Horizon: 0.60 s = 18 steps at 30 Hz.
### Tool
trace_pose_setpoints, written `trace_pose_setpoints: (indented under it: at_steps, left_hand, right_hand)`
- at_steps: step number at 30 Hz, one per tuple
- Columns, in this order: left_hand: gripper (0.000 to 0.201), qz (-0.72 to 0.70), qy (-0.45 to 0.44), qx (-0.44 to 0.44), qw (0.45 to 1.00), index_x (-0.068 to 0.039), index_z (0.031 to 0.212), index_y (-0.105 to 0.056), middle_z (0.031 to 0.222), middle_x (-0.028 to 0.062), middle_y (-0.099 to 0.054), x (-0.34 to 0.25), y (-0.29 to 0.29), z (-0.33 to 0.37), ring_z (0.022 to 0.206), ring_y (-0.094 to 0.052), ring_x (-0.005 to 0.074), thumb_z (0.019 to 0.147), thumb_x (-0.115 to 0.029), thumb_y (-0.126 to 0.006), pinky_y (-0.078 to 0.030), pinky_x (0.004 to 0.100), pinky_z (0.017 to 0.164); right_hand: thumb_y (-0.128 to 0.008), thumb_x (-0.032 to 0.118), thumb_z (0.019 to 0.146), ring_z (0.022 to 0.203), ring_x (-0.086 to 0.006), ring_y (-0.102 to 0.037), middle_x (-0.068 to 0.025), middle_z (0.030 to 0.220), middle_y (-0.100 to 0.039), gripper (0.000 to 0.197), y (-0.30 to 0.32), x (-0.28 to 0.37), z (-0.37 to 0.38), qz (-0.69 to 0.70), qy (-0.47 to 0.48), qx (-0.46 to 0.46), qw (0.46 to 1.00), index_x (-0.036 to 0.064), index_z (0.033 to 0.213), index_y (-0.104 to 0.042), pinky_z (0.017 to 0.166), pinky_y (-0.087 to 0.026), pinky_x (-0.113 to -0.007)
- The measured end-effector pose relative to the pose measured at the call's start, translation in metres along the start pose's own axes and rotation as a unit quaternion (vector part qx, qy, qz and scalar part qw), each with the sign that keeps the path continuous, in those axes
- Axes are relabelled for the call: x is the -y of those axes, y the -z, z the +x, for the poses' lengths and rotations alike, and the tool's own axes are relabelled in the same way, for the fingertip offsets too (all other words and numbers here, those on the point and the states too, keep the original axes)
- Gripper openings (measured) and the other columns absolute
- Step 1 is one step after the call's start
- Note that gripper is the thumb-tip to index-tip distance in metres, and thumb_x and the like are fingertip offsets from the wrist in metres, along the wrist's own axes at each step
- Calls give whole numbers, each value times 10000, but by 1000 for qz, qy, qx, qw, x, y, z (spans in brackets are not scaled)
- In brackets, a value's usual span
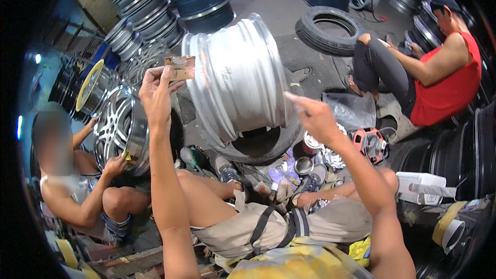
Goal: The person sits on the floor in a workshop and uses a small spatula to apply a filler compound to the surface of a silver wheel rim. They repeatedly dip the tool into a container to gather more compound and spread it over the rim's surface. Other workers are visible in the background polishing different rims.
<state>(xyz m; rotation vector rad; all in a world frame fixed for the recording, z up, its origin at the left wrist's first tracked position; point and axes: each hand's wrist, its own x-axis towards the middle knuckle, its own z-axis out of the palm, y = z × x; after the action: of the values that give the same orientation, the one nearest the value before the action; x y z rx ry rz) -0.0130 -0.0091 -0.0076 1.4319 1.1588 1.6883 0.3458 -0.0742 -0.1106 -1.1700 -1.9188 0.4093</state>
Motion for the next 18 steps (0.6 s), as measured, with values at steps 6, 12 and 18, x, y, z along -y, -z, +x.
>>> trace_pose_setpoints:
  at_steps: [6, 12, 18]
  left_hand:
    - [134, 135, 30, 227, 964, -1, 952, -702, 847, 15, -688, -11, -71, -50, 783, -620, 84, 961, -134, -685, -513, 244, 690]
    - [129, 176, 45, 518, 836, 27, 915, -715, 728, 155, -672, 76, -164, -155, 661, -640, 153, 847, -82, -718, -511, 321, 648]
    - [133, 265, 288, 419, 819, 67, 858, -720, 745, 112, -714, 236, -166, -271, 600, -671, 139, 871, -65, -707, -555, 292, 585]
  right_hand:
    - [-555, 45, 921, 1010, -379, -693, -250, 1116, -697, 401, 78, -78, -75, -13, -186, -89, 978, 25, 1316, -621, 897, -516, -407]
    - [-592, 97, 918, 1043, -417, -651, -242, 1144, -684, 336, 84, -83, -81, -94, -160, -74, 980, 34, 1241, -658, 899, -514, -457]
    - [-638, 138, 905, 974, -431, -655, -240, 1018, -695, 260, 80, -92, -93, -162, -174, 8, 971, 30, 1135, -696, 855, -515, -506]
